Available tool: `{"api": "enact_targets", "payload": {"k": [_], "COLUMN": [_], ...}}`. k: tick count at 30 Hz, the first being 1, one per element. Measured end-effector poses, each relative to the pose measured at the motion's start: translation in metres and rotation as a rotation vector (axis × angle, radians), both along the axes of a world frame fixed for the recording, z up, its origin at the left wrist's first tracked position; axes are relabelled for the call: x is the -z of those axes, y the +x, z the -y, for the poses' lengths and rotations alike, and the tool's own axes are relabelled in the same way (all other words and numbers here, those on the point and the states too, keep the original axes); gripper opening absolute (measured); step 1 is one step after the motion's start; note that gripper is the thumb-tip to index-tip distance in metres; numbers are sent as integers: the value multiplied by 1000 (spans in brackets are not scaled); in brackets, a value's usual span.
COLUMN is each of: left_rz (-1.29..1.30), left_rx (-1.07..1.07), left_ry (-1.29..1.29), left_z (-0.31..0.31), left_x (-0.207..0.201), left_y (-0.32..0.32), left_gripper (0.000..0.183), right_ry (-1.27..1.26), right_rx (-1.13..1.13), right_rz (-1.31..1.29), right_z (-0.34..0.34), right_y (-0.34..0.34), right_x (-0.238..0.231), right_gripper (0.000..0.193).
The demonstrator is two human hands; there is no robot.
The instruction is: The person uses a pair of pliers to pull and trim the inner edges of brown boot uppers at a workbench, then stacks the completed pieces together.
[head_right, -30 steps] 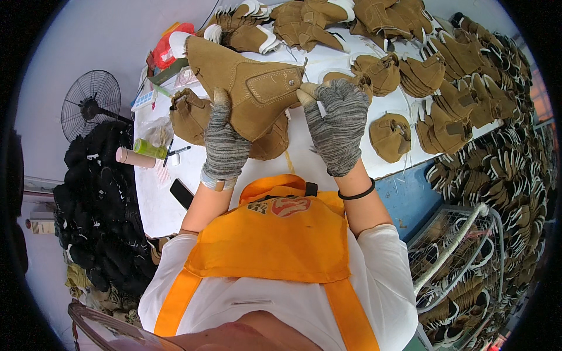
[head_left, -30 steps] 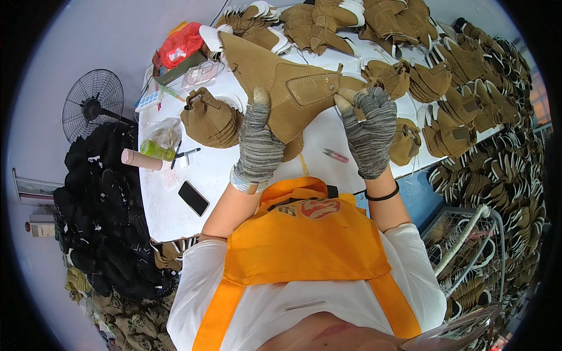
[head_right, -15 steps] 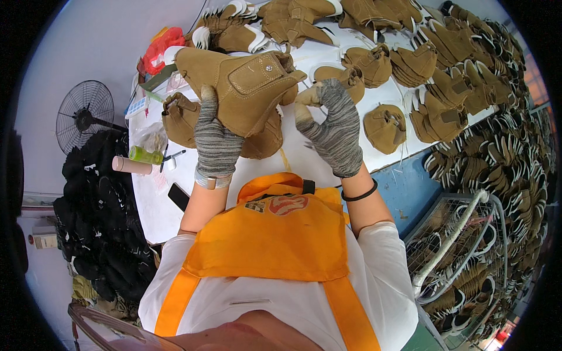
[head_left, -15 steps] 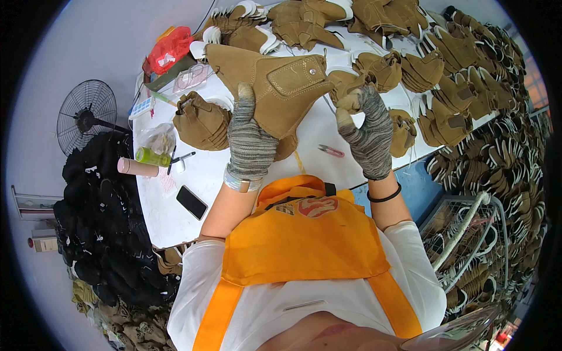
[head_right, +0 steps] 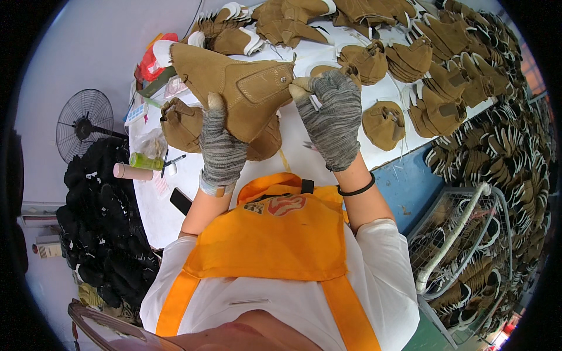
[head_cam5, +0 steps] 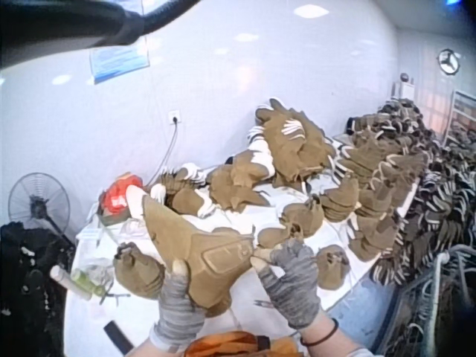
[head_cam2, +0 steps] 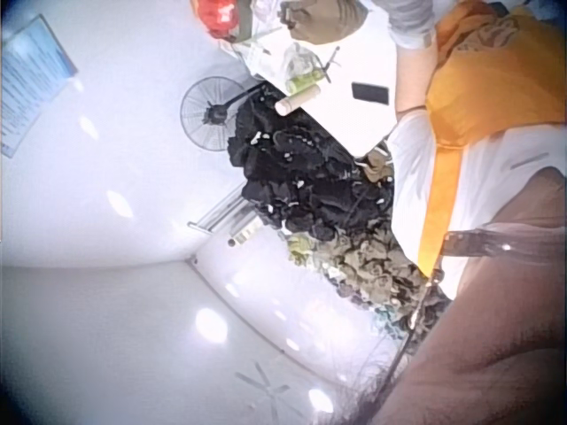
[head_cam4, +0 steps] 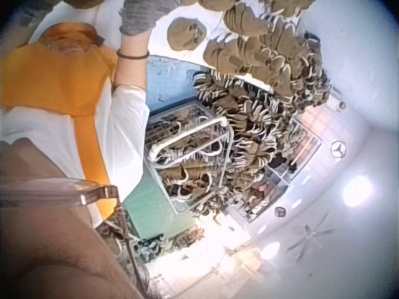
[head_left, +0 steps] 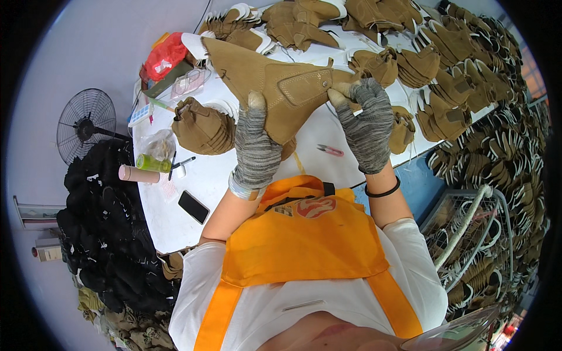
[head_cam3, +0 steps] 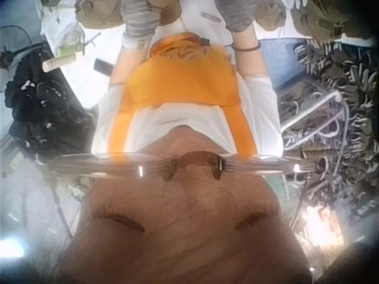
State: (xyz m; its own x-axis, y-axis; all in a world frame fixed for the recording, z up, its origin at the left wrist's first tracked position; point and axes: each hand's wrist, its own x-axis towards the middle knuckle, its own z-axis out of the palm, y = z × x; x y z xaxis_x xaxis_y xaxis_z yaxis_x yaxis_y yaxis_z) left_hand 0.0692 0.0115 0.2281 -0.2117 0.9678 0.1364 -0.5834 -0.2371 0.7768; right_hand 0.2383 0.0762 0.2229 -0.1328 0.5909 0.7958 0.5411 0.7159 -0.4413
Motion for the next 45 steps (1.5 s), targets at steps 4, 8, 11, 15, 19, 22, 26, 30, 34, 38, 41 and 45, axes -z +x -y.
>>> {"api": "enact_targets", "payload": {"k": [4, 8, 11, 15, 19, 22, 26, 30, 34, 38, 41, 45], "left_rz": [-98, 37, 39, 75, 149, 246, 517, 253, -109, -330, -545, -459], "left_rx": [-59, -68, -74, -36, 31, -26, 98, -30, -123, -233, -289, -205], "left_ry": [-39, -57, -67, -37, -33, -25, 32, -41, -30, 31, 90, 109], "left_z": [5, 4, 7, 5, -1, -2, -2, -1, 1, 3, -2, 3], "left_x": [-2, -2, -1, -2, 2, 6, 10, 5, 3, 18, 42, 38], "left_y": [0, 5, 4, 3, -5, -17, -31, -24, -9, -2, -4, -1], "left_gripper": [55, 54, 56, 59, 61, 58, 55, 54, 53, 51, 56, 60], "right_ry": [-8, 11, -176, 4, -54, -385, -693, -689, -261, 94, 60, 5], "right_rx": [-11, -44, -186, -367, -534, -449, -181, -126, -181, -130, -107, -87], "right_rz": [22, 26, -118, 148, 79, -35, -186, -337, -329, 133, 48, 88], "right_z": [-2, 1, 4, 22, 31, 5, -21, -14, -3, -2, -4, -10], "right_y": [-4, -9, -15, -17, -27, -3, 24, 25, 0, -8, -14, -17], "right_x": [0, 7, 17, 16, 30, 67, 140, 119, 35, -14, -5, 4], "right_gripper": [15, 22, 25, 27, 34, 27, 20, 20, 17, 17, 20, 20]}}
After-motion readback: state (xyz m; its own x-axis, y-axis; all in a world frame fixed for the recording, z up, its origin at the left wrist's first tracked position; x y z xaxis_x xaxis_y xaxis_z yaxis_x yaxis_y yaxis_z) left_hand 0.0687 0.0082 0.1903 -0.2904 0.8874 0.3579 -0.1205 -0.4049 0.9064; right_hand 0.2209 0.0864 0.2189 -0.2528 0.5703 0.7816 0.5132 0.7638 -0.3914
